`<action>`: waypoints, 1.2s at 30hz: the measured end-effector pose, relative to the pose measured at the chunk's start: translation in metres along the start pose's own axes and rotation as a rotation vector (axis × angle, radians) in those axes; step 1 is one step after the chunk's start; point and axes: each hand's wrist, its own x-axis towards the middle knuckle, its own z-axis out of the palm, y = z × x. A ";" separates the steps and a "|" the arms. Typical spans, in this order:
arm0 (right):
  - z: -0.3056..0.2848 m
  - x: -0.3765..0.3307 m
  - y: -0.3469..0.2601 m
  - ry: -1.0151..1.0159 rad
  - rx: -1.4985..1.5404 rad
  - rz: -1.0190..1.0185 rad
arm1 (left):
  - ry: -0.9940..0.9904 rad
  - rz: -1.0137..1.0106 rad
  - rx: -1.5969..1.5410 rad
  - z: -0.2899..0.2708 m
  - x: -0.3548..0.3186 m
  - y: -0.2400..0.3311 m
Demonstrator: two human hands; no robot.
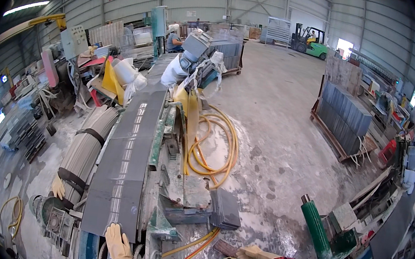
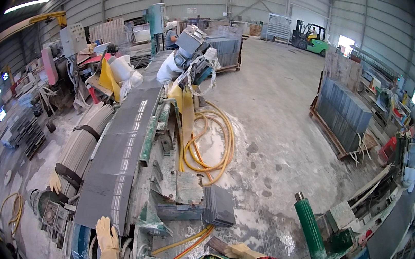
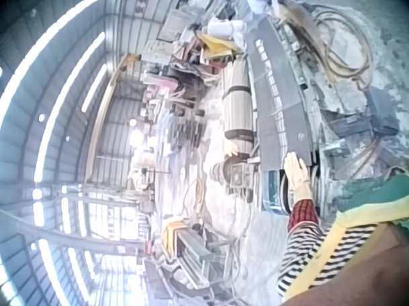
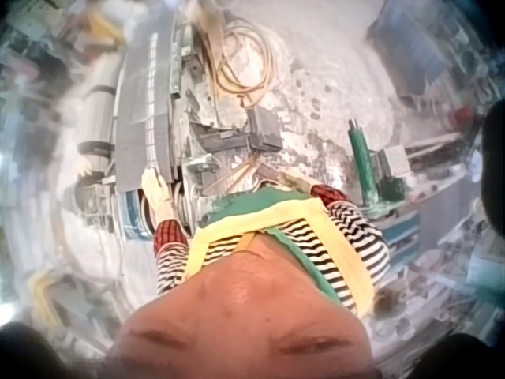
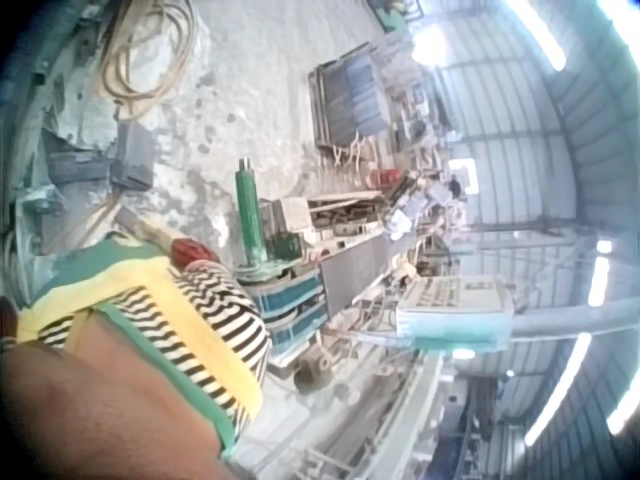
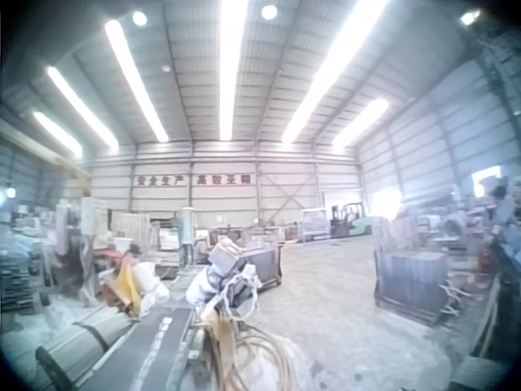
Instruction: The person repeatedly picks up dark rectangular slabs and feeds them one at a time into a grinding machine. The slabs are guided through the machine and then removed from the output side. This cycle is repeated continuously throughout the clip.
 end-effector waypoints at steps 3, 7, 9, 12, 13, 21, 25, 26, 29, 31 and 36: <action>0.003 -0.007 -0.004 -0.011 -0.016 0.009 | -0.009 0.007 0.014 0.002 -0.003 -0.004; -0.002 -0.008 -0.004 -0.044 -0.019 -0.013 | -0.014 0.002 0.013 0.004 -0.005 -0.006; -0.002 -0.009 -0.004 -0.064 0.003 -0.015 | -0.015 -0.001 0.011 0.003 -0.007 -0.007; -0.003 -0.010 -0.004 -0.068 0.013 -0.014 | -0.013 0.001 0.011 0.003 -0.009 -0.008; -0.004 -0.007 -0.002 -0.063 -0.003 -0.021 | -0.014 0.004 0.014 0.004 -0.009 -0.008; -0.008 0.000 0.002 -0.100 0.028 -0.017 | -0.061 -0.031 0.023 -0.004 -0.013 -0.005; -0.016 0.011 0.010 -0.109 0.046 -0.021 | -0.033 -0.005 0.010 -0.002 -0.013 -0.005; -0.012 0.008 0.007 -0.114 0.044 -0.019 | -0.034 -0.008 0.011 -0.004 -0.015 -0.006; 0.002 -0.003 -0.004 0.006 -0.069 0.035 | -0.032 -0.012 0.024 -0.005 -0.018 -0.008; -0.007 0.006 0.003 -0.021 -0.032 0.033 | -0.029 -0.005 0.023 -0.004 -0.018 -0.005; -0.008 0.007 0.003 -0.061 -0.028 0.013 | -0.015 0.009 0.021 -0.003 -0.023 -0.011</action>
